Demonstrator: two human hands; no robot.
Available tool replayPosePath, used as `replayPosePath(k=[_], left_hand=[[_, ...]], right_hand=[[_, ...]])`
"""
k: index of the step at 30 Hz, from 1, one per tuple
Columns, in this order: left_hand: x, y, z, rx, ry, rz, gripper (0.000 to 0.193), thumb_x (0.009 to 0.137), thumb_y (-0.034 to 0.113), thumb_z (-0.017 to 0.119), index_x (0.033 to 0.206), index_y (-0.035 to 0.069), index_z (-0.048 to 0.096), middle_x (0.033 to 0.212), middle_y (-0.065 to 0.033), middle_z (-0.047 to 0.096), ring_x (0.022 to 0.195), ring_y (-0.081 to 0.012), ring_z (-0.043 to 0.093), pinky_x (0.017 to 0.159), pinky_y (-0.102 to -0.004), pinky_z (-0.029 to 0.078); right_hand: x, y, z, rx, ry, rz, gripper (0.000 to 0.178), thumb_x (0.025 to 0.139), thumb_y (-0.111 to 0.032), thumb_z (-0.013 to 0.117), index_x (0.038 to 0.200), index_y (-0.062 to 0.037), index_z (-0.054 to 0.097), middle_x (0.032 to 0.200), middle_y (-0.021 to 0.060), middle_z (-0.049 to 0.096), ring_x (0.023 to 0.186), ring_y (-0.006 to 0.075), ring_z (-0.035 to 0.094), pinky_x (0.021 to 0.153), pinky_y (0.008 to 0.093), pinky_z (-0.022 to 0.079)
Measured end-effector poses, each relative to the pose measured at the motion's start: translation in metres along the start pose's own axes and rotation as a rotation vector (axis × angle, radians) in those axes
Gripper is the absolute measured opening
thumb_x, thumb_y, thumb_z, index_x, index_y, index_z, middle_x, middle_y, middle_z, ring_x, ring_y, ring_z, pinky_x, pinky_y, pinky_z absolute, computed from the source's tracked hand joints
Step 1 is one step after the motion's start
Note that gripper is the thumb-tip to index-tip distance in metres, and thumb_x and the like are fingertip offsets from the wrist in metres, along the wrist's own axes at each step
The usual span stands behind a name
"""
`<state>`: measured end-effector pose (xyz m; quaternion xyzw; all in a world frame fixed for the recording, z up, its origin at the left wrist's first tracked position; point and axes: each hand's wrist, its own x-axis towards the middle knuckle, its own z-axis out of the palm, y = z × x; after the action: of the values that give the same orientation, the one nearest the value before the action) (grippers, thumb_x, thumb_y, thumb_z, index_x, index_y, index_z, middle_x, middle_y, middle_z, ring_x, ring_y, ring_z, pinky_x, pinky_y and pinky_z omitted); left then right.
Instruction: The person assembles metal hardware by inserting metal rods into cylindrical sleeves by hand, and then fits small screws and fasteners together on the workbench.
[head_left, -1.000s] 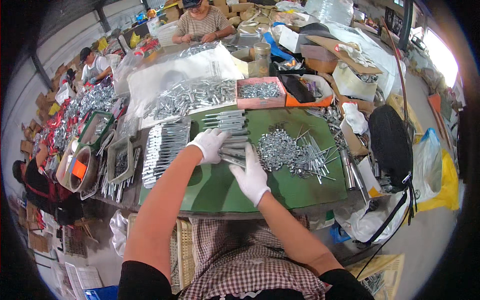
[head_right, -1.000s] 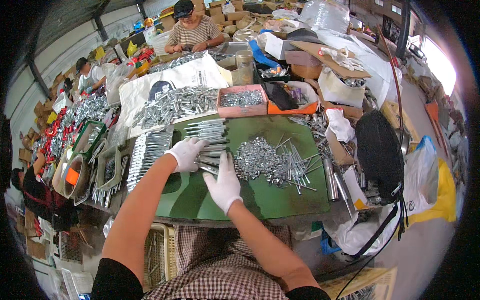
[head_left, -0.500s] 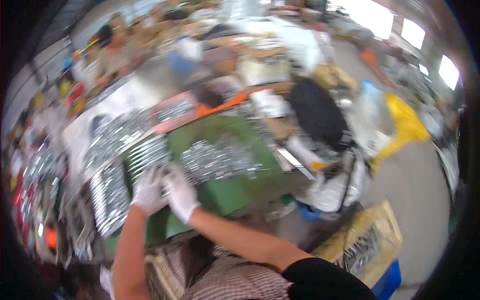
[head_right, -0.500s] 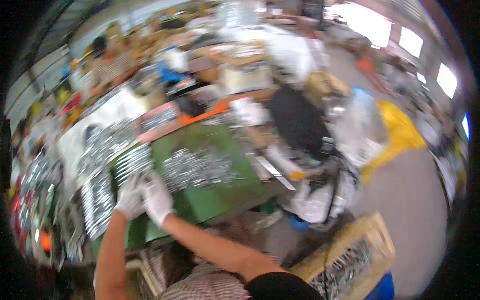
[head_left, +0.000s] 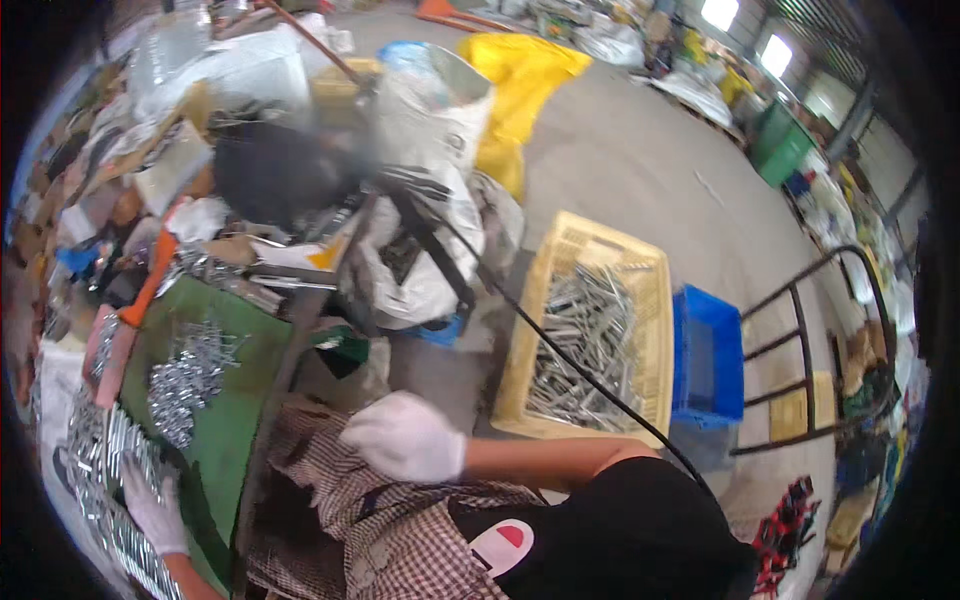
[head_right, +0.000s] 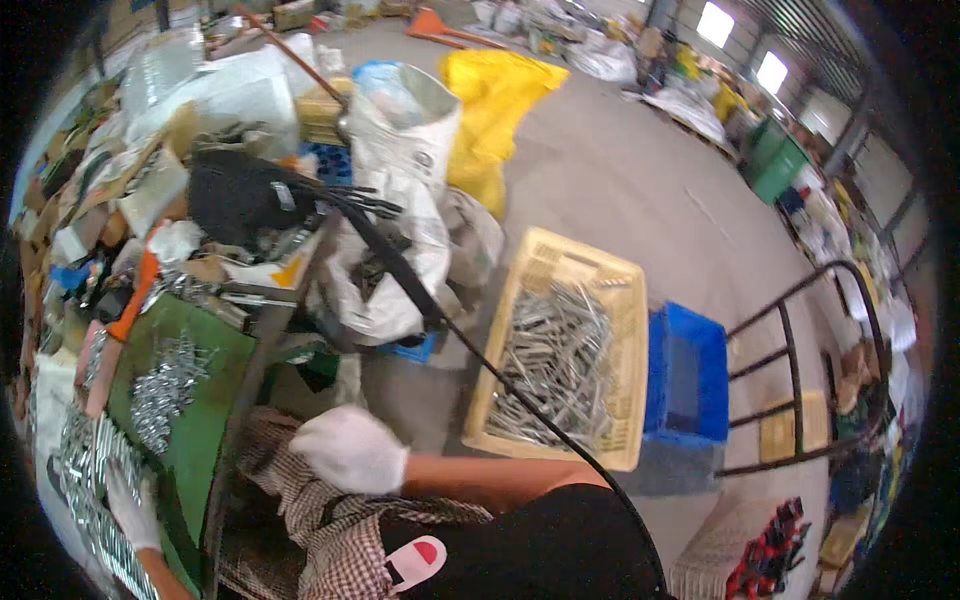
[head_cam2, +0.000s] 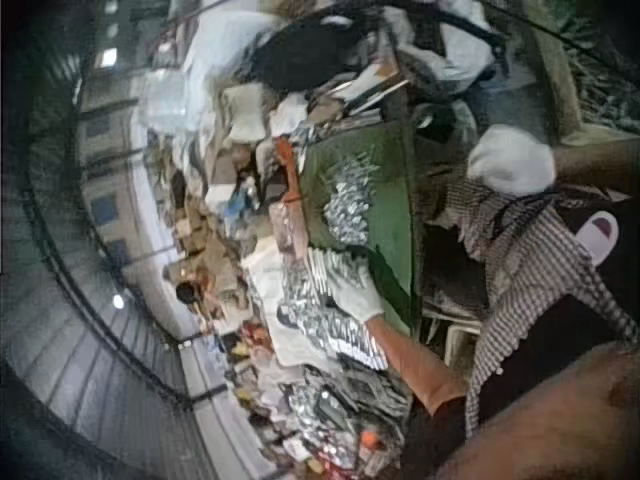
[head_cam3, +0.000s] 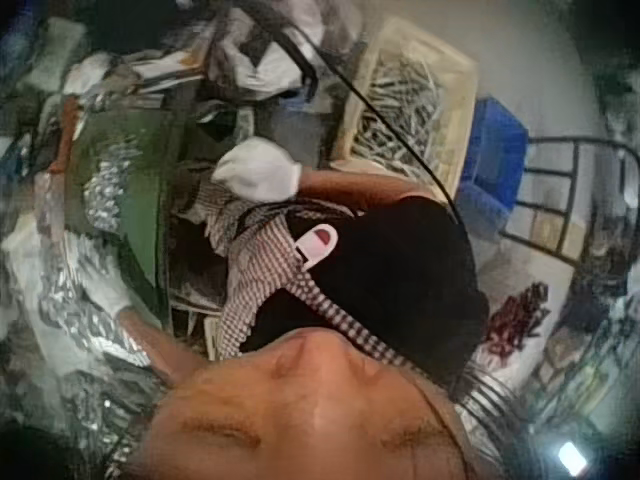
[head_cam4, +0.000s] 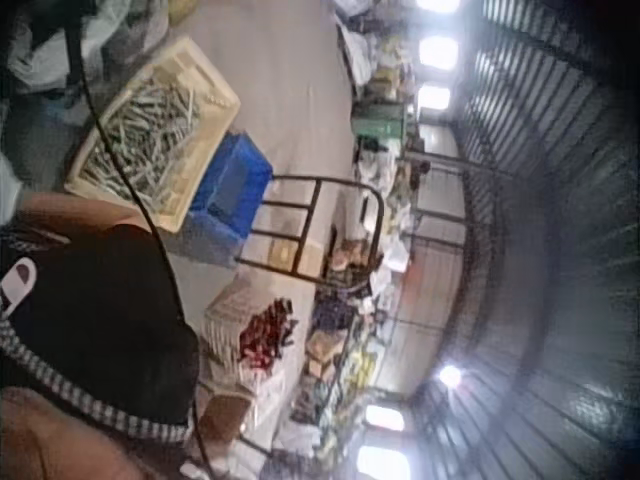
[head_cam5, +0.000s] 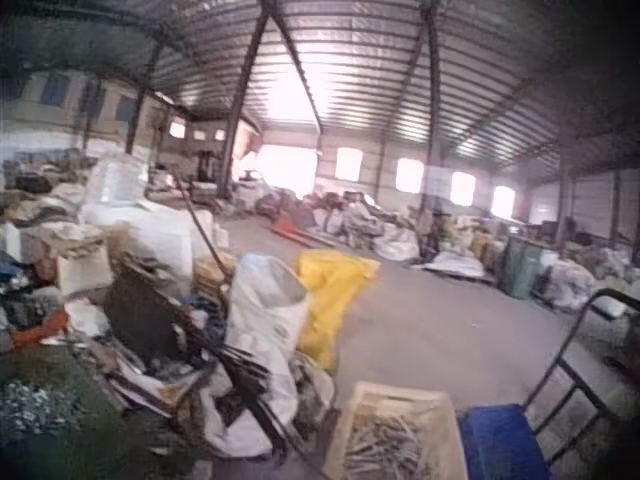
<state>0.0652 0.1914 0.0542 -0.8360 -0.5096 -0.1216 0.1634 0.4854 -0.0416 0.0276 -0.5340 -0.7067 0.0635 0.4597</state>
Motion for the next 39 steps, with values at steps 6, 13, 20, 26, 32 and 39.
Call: replayPosePath(k=[6, 13, 20, 26, 32, 39], left_hand=[[-0.039, 0.142, -0.071, -0.494, 0.187, 0.224, 0.037, 0.091, 0.011, 0.06, 0.127, 0.003, 0.059, 0.121, -0.02, 0.063, 0.11, -0.0351, 0.061, 0.097, -0.0425, 0.047], [-0.085, 0.239, -0.036, -0.671, -0.267, 0.437, 0.027, 0.09, 0.007, 0.062, 0.116, 0.003, 0.065, 0.102, -0.0188, 0.067, 0.091, -0.0377, 0.065, 0.079, -0.0434, 0.053], [-0.106, 0.237, -0.024, -0.624, -0.317, 0.209, 0.025, 0.092, 0.007, 0.06, 0.116, 0.002, 0.066, 0.106, -0.0202, 0.067, 0.097, -0.0381, 0.064, 0.083, -0.0416, 0.053], [-0.105, 0.245, -0.016, -0.559, -0.396, 0.179, 0.024, 0.094, 0.01, 0.058, 0.114, 0.0, 0.066, 0.108, -0.0203, 0.067, 0.099, -0.0381, 0.063, 0.085, -0.0415, 0.052], [-0.093, 0.25, -0.016, -0.572, -0.413, 0.162, 0.025, 0.094, 0.011, 0.058, 0.115, 0.001, 0.066, 0.109, -0.0207, 0.066, 0.099, -0.038, 0.064, 0.086, -0.0415, 0.052], [-0.08, 0.252, -0.01, -0.615, -0.371, 0.25, 0.024, 0.093, 0.008, 0.059, 0.115, 0.001, 0.066, 0.106, -0.0197, 0.067, 0.096, -0.0371, 0.065, 0.083, -0.0409, 0.053]], right_hand=[[-0.162, 0.149, -0.165, -0.782, 0.758, 0.597, 0.029, 0.08, -0.004, 0.061, 0.107, -0.0079, 0.067, 0.098, 0.0155, 0.067, 0.091, 0.0353, 0.062, 0.084, 0.0428, 0.049], [-0.276, 0.257, -0.286, -1.264, 0.125, 1.321, 0.052, 0.08, -0.025, 0.064, 0.129, -0.0077, 0.058, 0.143, 0.0161, 0.049, 0.132, 0.0317, 0.045, 0.111, 0.0426, 0.033], [-0.276, 0.321, -0.325, -1.427, -0.109, 1.432, 0.026, 0.093, -0.022, 0.05, 0.11, -0.0121, 0.067, 0.119, 0.0094, 0.062, 0.117, 0.0246, 0.054, 0.101, 0.0412, 0.037], [-0.303, 0.362, -0.345, -1.3, -0.225, 1.441, 0.025, 0.091, -0.017, 0.049, 0.105, -0.0092, 0.068, 0.098, 0.0177, 0.071, 0.099, 0.0364, 0.066, 0.085, 0.0491, 0.05], [-0.315, 0.332, -0.322, -0.576, 0.007, 1.567, 0.067, 0.074, -0.028, 0.069, 0.134, -0.0063, 0.049, 0.125, 0.0258, 0.061, 0.117, 0.0402, 0.058, 0.1, 0.0428, 0.046], [-0.289, 0.345, -0.303, -0.689, 0.109, 1.708, 0.102, 0.053, -0.035, 0.086, 0.139, -0.0033, 0.041, 0.134, 0.0264, 0.052, 0.124, 0.0359, 0.053, 0.104, 0.0395, 0.044]])
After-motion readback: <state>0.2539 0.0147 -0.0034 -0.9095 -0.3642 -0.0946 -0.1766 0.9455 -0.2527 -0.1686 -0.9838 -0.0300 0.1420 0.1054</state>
